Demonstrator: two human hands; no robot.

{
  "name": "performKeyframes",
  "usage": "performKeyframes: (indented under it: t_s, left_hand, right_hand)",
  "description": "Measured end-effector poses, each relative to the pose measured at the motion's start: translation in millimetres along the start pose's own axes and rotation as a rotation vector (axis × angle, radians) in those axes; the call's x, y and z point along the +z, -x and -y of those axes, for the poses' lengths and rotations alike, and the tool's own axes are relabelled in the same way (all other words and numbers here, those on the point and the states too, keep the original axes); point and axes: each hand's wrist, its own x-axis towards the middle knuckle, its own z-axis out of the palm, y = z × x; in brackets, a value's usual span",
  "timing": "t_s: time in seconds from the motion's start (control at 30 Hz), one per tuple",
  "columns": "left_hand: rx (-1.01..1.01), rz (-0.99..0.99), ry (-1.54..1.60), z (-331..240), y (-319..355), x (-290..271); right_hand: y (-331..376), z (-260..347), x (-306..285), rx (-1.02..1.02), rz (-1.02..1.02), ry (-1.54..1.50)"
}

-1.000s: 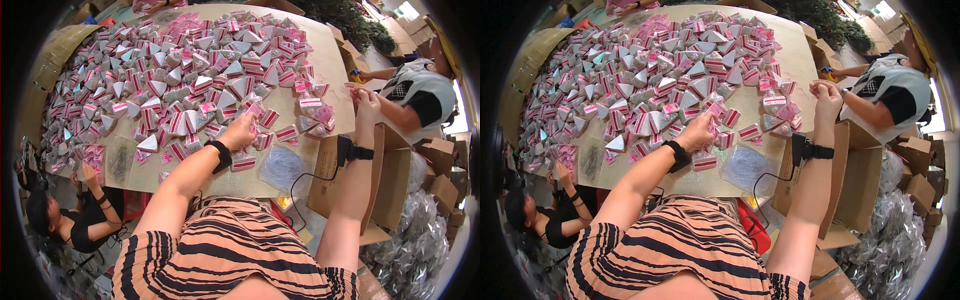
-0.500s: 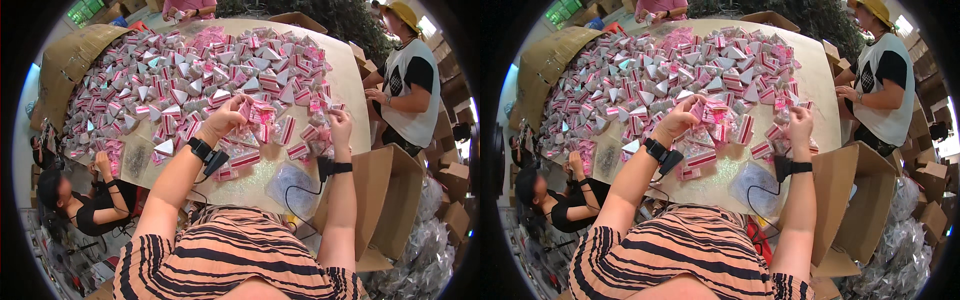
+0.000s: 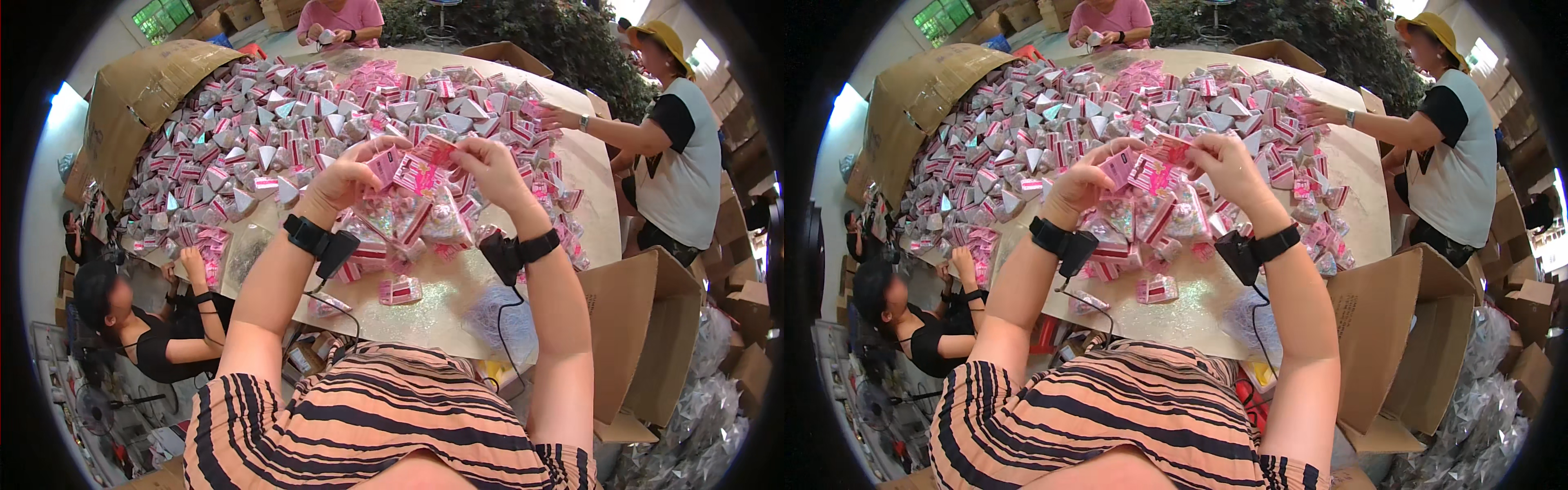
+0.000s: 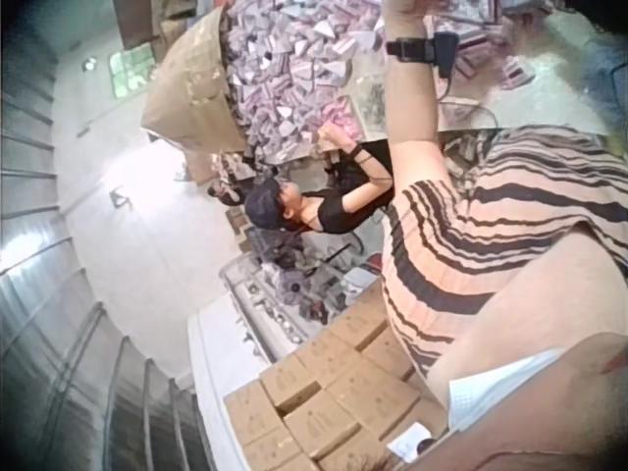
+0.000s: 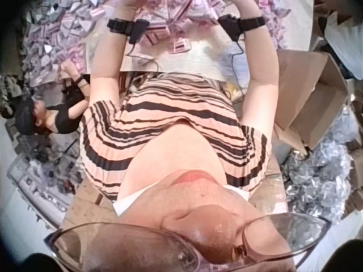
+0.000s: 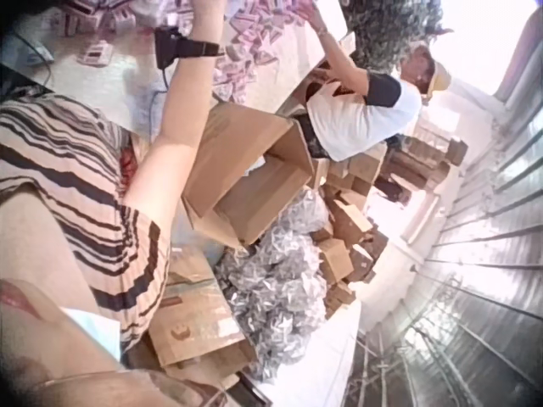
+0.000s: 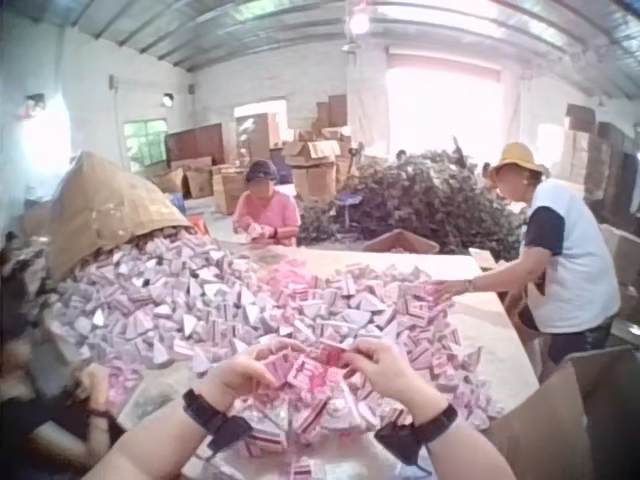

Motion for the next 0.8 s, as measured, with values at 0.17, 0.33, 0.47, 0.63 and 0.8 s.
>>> performKeyframes:
  t_s: [0.17,0.33,0.47,0.63,0.8]
  left_hand:
    - [0.056,-0.102,-0.003,-26.0,46.0,-15.8]
    - [0.08,-0.108,-0.013,-47.0,102.0,-50.2]
    - [0.132,-0.063,0.028,-55.8,144.6,-93.3]
    - [0.213,-0.11,0.085,-58.6,188.1,-113.7]
    - [0.269,-0.203,0.091,-48.9,223.0,-138.0]
  right_hand:
    - [-25.4,29.8,31.9,0.086,0.058,-0.099]
    - [-56.2,56.3,83.5,0.122,0.185,-0.051]
    - [-78.3,69.2,131.0,0.143,0.218,-0.328]
    - [-102.3,83.6,188.9,0.201,0.305,-0.542]
    - [-131.1,93.6,242.1,0.197,0.35,-0.529]
